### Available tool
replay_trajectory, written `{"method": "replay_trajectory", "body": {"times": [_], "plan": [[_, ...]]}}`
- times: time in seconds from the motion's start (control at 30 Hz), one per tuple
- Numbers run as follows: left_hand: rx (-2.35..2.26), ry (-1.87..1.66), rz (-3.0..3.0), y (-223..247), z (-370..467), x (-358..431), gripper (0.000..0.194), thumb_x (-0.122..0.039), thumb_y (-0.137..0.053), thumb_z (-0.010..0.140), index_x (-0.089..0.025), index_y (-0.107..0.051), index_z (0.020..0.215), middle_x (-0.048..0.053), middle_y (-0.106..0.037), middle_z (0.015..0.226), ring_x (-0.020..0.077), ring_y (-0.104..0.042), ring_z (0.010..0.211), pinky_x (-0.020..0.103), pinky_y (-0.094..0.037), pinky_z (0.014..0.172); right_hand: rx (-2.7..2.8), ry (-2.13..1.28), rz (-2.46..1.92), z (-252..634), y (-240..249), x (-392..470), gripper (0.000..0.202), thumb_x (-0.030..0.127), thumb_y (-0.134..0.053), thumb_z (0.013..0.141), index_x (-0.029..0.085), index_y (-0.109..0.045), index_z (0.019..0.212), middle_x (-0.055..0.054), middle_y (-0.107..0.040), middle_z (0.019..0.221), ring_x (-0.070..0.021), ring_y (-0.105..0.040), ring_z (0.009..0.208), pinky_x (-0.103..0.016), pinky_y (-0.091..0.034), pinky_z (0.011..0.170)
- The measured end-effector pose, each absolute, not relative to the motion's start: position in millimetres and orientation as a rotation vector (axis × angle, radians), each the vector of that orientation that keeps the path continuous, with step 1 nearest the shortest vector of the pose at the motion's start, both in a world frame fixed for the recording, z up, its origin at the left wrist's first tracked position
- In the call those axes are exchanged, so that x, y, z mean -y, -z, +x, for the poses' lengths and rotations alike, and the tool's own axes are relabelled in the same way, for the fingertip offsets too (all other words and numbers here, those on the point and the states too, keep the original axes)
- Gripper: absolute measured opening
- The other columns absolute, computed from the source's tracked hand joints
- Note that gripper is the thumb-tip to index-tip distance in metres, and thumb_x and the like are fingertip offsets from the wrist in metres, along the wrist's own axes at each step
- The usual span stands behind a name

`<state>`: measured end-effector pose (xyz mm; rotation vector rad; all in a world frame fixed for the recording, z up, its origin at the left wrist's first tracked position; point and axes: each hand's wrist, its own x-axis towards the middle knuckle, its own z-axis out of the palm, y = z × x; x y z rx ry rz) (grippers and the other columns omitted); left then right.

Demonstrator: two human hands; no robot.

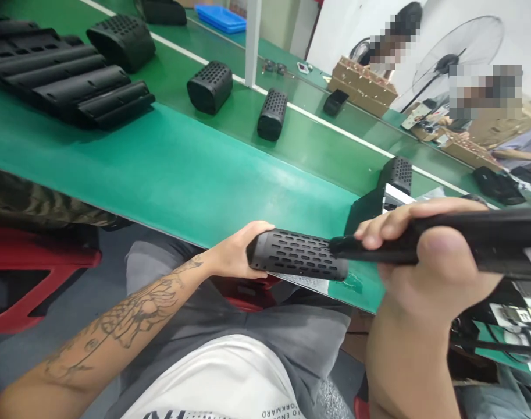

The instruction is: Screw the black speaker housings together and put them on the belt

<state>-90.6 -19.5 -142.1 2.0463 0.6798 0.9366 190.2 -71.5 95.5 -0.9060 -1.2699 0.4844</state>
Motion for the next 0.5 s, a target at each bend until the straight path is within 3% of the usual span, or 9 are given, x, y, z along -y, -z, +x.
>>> {"method": "replay_trajectory", "body": {"times": [0.07, 0.13, 0.3, 0.4, 0.5], "plan": [[-0.822, -1.003, 2.014, 143, -98, 16, 0.117, -0.048, -0.109, 0.070, -0.036, -0.053, 0.172, 0.013, -0.064, 0.168, 0.0418, -0.066, 0.158, 0.061, -0.052, 0.138, 1.155, -0.108, -1.129, 237, -84, 67, 0.004, 0.020, -0.082, 0.090, 0.018, -0.083, 0.086, -0.004, -0.074, 0.074, -0.0233, -0.077, 0.063, -0.037, -0.064, 0.060], [-0.982, -1.076, 1.941, 139, -101, 4, 0.117, -0.049, -0.110, 0.067, -0.035, -0.056, 0.169, 0.013, -0.066, 0.165, 0.0436, -0.068, 0.155, 0.064, -0.053, 0.137, 1.063, 0.054, -1.303, 280, -66, 63, 0.001, 0.019, -0.084, 0.087, 0.018, -0.084, 0.086, -0.004, -0.075, 0.071, -0.0252, -0.077, 0.062, -0.035, -0.063, 0.059], [-1.251, -1.254, 1.759, 104, -63, -70, 0.116, -0.041, -0.111, 0.067, -0.030, -0.057, 0.168, 0.014, -0.068, 0.158, 0.0443, -0.067, 0.154, 0.061, -0.053, 0.137, 0.958, 0.032, -1.331, 326, -33, 53, 0.009, 0.024, -0.084, 0.083, 0.022, -0.076, 0.079, -0.002, -0.073, 0.068, -0.0259, -0.077, 0.061, -0.038, -0.065, 0.063], [-1.351, -1.330, 1.678, 84, -11, -129, 0.111, -0.034, -0.110, 0.070, -0.028, -0.055, 0.167, 0.014, -0.064, 0.160, 0.0436, -0.063, 0.157, 0.058, -0.048, 0.140, 0.924, -0.004, -1.296, 318, -34, 47, 0.016, 0.028, -0.081, 0.078, 0.024, -0.069, 0.069, 0.000, -0.068, 0.062, -0.0233, -0.071, 0.055, -0.040, -0.065, 0.062], [-1.357, -1.331, 1.610, 75, 48, -181, 0.118, -0.032, -0.110, 0.074, -0.032, -0.046, 0.172, 0.016, -0.055, 0.167, 0.0448, -0.054, 0.165, 0.058, -0.044, 0.142, 0.900, -0.061, -1.283, 304, -42, 48, 0.029, 0.033, -0.091, 0.068, 0.024, -0.064, 0.061, 0.001, -0.064, 0.057, -0.0187, -0.064, 0.048, -0.039, -0.064, 0.057]]}}
